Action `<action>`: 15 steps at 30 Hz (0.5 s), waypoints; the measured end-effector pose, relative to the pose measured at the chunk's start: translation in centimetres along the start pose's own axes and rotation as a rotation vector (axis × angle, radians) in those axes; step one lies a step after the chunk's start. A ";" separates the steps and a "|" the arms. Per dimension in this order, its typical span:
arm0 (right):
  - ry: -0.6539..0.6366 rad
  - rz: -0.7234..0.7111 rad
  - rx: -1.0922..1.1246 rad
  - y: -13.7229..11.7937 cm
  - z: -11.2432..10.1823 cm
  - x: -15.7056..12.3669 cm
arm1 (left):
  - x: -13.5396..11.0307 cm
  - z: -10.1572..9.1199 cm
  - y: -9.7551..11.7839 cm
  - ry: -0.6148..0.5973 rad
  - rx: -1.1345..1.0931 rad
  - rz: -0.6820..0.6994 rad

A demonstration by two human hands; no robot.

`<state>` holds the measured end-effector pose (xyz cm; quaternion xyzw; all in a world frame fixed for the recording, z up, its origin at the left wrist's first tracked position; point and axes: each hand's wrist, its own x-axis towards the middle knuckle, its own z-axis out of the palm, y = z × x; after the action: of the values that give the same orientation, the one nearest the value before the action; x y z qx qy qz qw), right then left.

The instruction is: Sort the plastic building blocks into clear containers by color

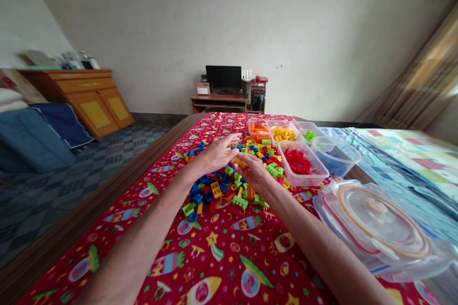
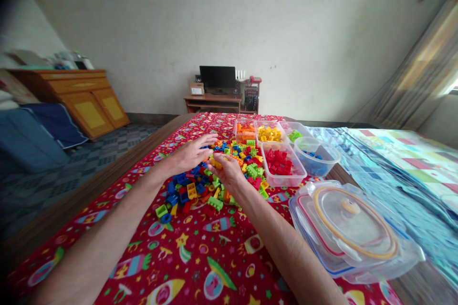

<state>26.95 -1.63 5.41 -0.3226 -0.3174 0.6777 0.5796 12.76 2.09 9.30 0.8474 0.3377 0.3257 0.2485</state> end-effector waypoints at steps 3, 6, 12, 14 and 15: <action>0.069 0.008 -0.011 -0.4 0.2 -0.3 | 0.2 -0.5 0.1 0.094 0.024 0.019; 0.038 -0.021 -0.149 -1.0 0.4 -0.9 | 0.2 -0.8 0.3 0.110 0.026 0.032; -0.101 -0.080 -0.421 -2.8 0.3 -0.8 | 0.1 -1.3 0.7 0.145 0.112 0.030; -0.089 -0.134 -0.553 -4.2 0.0 0.5 | 0.0 -1.5 1.0 0.156 0.156 0.028; -0.057 -0.164 -0.633 -5.1 -0.2 1.4 | -0.1 -1.6 1.2 0.160 0.182 0.029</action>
<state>29.92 0.43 9.27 -0.4408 -0.5533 0.5051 0.4944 12.08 1.58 11.11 0.8426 0.3723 0.3640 0.1379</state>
